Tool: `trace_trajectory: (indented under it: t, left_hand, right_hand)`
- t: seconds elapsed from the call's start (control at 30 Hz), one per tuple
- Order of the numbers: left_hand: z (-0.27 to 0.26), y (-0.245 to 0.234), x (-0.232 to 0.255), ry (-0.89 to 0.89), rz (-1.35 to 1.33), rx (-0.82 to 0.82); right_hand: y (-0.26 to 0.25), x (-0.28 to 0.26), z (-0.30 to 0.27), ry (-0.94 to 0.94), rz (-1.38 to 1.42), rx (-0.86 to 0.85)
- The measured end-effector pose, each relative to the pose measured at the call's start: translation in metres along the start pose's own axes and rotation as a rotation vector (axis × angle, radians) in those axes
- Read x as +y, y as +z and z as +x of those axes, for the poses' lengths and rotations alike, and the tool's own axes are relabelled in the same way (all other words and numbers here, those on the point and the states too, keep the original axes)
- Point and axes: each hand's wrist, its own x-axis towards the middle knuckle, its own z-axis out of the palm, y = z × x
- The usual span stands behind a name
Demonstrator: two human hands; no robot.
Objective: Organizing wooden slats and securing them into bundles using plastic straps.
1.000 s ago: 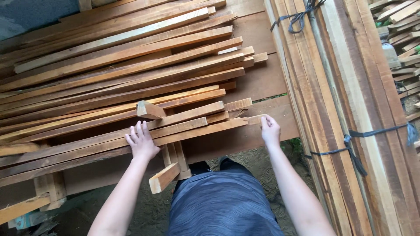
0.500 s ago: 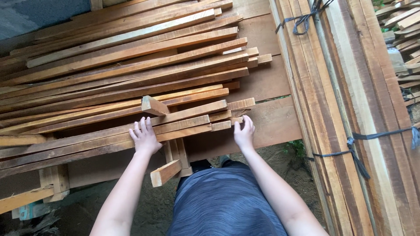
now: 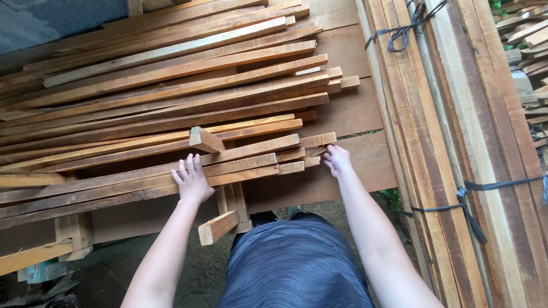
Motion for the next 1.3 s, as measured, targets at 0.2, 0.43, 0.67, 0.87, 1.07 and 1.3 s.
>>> trace_trajectory:
  t: [0.2, 0.43, 0.67, 0.87, 1.07, 1.3]
  left_hand:
    - [-0.005, -0.004, 0.002, -0.001, -0.007, 0.011]
    - [-0.004, -0.003, 0.003, -0.001, -0.001, 0.021]
    - [-0.007, -0.006, 0.0, 0.005, -0.028, 0.041]
    - [-0.002, 0.0, -0.006, 0.011, -0.063, 0.04]
    - [-0.002, 0.0, -0.005, 0.043, -0.079, 0.084]
    - [0.004, 0.006, -0.008, 0.112, -0.037, 0.123]
  right_hand:
    - [0.007, 0.005, -0.009, 0.006, 0.001, -0.014]
    - [0.011, 0.031, 0.017, -0.079, -0.041, 0.035]
    - [0.028, 0.029, -0.004, -0.2, -0.283, 0.028]
    - [0.028, -0.038, -0.031, -0.083, 0.221, 0.053]
    - [0.04, -0.056, -0.069, -0.343, -0.445, 0.215]
    - [0.029, -0.064, -0.077, -0.364, -0.679, 0.151]
